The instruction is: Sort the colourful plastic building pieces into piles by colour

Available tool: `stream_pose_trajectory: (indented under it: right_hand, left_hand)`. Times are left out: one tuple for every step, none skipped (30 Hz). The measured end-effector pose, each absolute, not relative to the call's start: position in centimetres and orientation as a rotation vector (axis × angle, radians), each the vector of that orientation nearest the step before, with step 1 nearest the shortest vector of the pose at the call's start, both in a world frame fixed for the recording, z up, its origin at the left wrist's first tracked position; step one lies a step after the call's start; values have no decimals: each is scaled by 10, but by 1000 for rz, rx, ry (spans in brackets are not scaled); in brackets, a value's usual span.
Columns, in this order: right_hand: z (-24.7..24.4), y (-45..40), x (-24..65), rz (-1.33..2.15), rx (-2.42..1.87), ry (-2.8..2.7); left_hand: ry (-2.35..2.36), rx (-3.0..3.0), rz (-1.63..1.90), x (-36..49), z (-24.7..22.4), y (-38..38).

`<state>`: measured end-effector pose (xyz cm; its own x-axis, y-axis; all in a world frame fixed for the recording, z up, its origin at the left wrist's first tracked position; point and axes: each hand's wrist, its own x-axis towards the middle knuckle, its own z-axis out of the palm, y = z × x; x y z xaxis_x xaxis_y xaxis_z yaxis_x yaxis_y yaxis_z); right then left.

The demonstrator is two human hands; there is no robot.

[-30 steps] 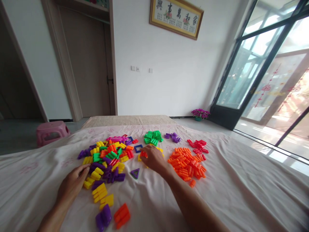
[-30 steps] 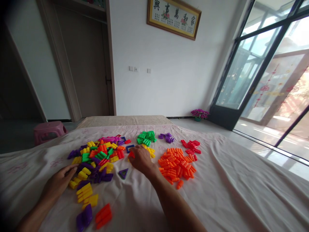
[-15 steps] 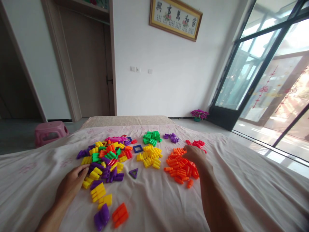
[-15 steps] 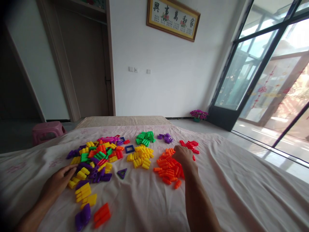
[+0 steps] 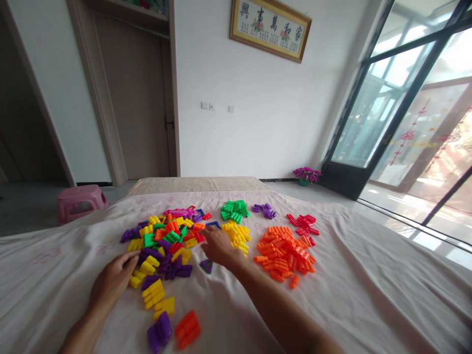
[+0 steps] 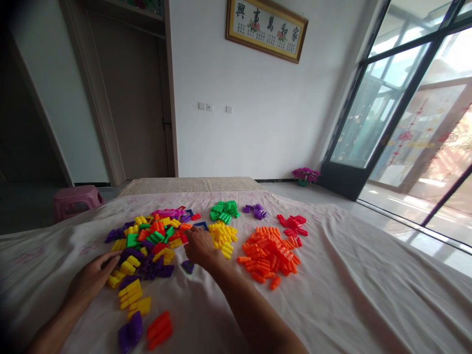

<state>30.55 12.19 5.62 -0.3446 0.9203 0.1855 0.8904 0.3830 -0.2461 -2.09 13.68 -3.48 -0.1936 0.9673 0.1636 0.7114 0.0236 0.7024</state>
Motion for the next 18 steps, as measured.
stream_pose_trajectory:
  right_hand:
    - [51, 128, 297, 117, -1608, -2369]
    - [47, 134, 290, 89, -1629, -2381]
    - [44, 139, 285, 68, -1653, -2389]
    - [41, 144, 282, 55, -1676, -2394]
    - [39, 148, 280, 50, -1694, -2397]
    - [38, 150, 279, 49, -1705, -2398]
    - [37, 152, 279, 52, -1712, -2400]
    - [36, 153, 280, 56, -1712, -2402]
    - [36, 153, 281, 63, -1707, -2404]
    - [36, 151, 283, 76, -1698, -2402]
    - [36, 149, 285, 98, -1683, -2392]
    - [36, 146, 288, 125, -1661, -2373]
    - [37, 143, 292, 154, -1634, -2344]
    - [38, 139, 296, 178, -1602, -2304]
    - [41, 136, 303, 198, -1566, -2261]
    - [43, 133, 311, 210, -1534, -2213]
    - [47, 130, 321, 215, -1517, -2162]
    - [51, 128, 334, 213, -1518, -2106]
  left_hand:
    - [1941, 1715, 989, -22, -36, 137]
    - [1935, 1719, 1004, -23, -37, 138]
    - [1932, 1723, 1017, -23, -38, 139]
    - [1934, 1723, 1024, -24, -39, 139]
    - [1938, 1719, 1023, -24, -40, 139]
    - [1946, 1713, 1012, -25, -40, 139]
    - [1954, 1706, 997, -24, -40, 139]
    - [1959, 1702, 983, -24, -40, 139]
    - [1962, 1699, 972, -23, -39, 139]
    - [1962, 1697, 963, -23, -39, 138]
    - [1961, 1695, 957, -22, -38, 138]
    - [1961, 1692, 954, -22, -37, 137]
    - [1960, 1687, 949, -22, -37, 137]
    - [1960, 1683, 942, -22, -36, 137]
    - [1960, 1678, 937, -22, -36, 137]
    - [1957, 1676, 931, -23, -37, 138]
    - [1958, 1675, 923, -24, -37, 139]
    - [1963, 1674, 912, -24, -38, 139]
